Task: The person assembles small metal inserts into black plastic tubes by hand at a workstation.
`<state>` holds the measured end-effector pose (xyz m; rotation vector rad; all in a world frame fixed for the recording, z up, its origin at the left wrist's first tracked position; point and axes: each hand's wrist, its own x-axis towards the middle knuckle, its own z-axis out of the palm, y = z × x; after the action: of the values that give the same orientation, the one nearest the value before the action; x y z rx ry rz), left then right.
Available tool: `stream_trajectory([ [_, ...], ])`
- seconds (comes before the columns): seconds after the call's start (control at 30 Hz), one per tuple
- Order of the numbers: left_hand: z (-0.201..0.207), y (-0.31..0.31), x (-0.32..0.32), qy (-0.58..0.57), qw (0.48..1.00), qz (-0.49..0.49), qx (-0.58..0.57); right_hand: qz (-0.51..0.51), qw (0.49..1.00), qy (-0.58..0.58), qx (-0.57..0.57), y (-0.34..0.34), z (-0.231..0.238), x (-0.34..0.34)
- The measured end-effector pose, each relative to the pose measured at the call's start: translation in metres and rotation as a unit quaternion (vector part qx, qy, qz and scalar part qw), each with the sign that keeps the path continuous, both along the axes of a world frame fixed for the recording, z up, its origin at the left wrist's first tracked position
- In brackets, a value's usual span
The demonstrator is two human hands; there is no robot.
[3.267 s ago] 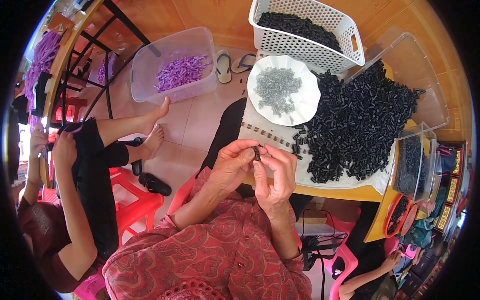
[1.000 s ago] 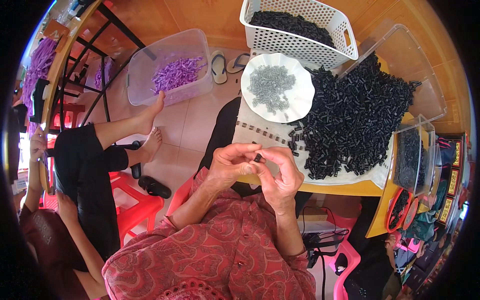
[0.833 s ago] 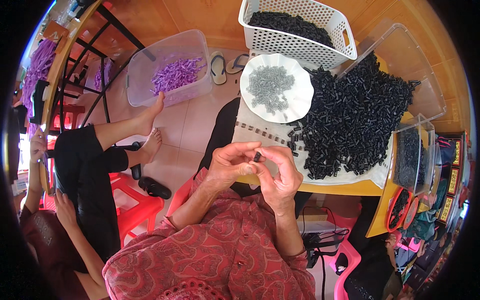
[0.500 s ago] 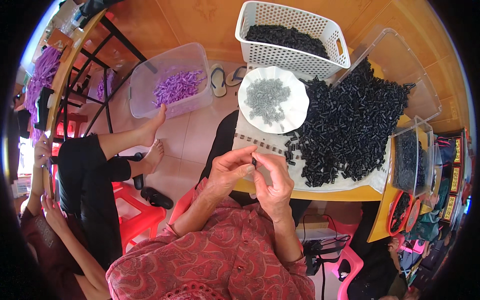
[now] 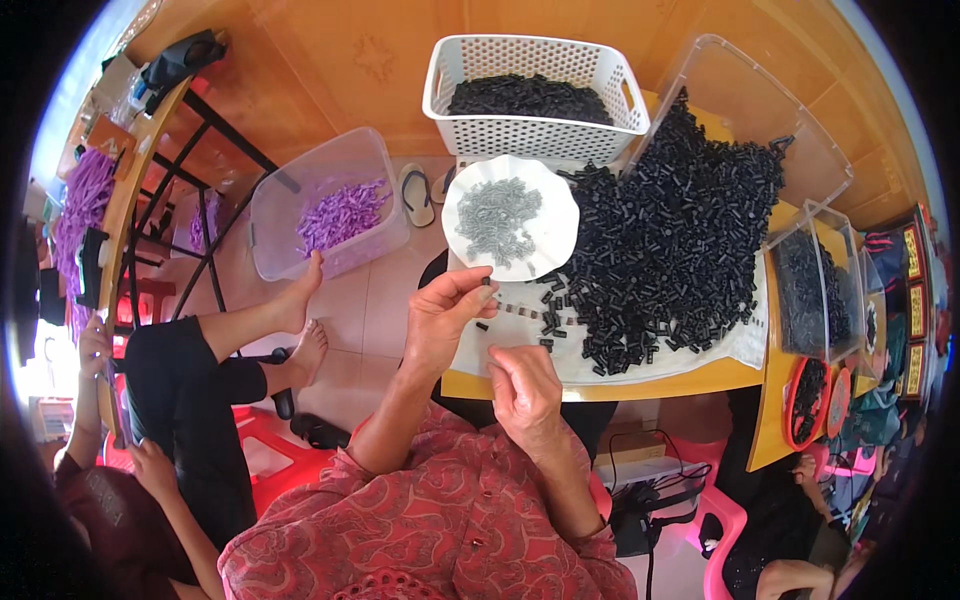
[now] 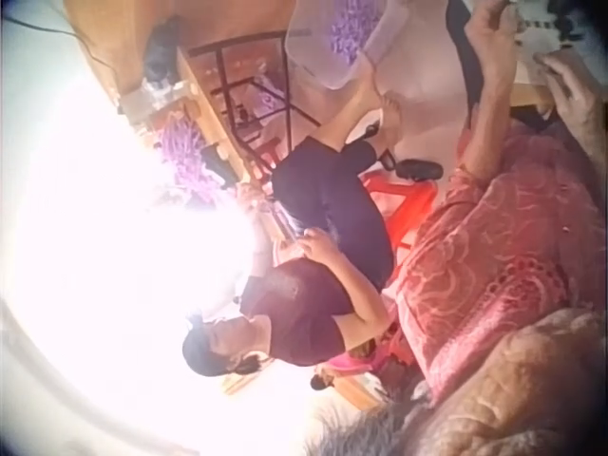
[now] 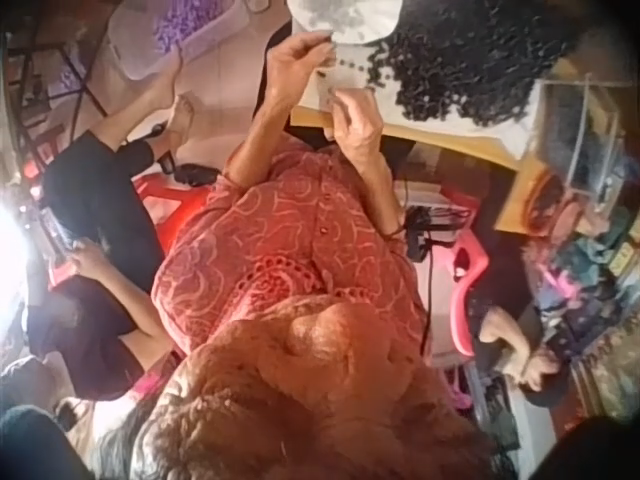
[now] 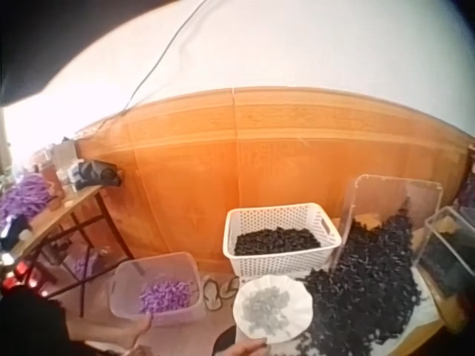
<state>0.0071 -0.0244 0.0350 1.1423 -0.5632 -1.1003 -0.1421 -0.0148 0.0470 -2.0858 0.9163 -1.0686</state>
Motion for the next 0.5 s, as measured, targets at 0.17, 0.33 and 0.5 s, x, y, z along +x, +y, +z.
stream_trajectory([
  [0.17, 0.011, -0.018, 0.007, 0.016, 1.000, 0.001, -0.016, -0.022, 1.000, -0.012, -0.012, 0.005, -0.005, -0.009],
  [0.33, 0.046, -0.070, 0.025, -0.080, 0.996, -0.005, -0.031, -0.025, 0.999, -0.019, -0.016, 0.013, -0.009, -0.014],
  [0.5, 0.055, -0.148, 0.047, -0.157, 0.986, 0.012, -0.047, -0.029, 0.999, -0.012, -0.013, 0.023, -0.009, -0.017],
])
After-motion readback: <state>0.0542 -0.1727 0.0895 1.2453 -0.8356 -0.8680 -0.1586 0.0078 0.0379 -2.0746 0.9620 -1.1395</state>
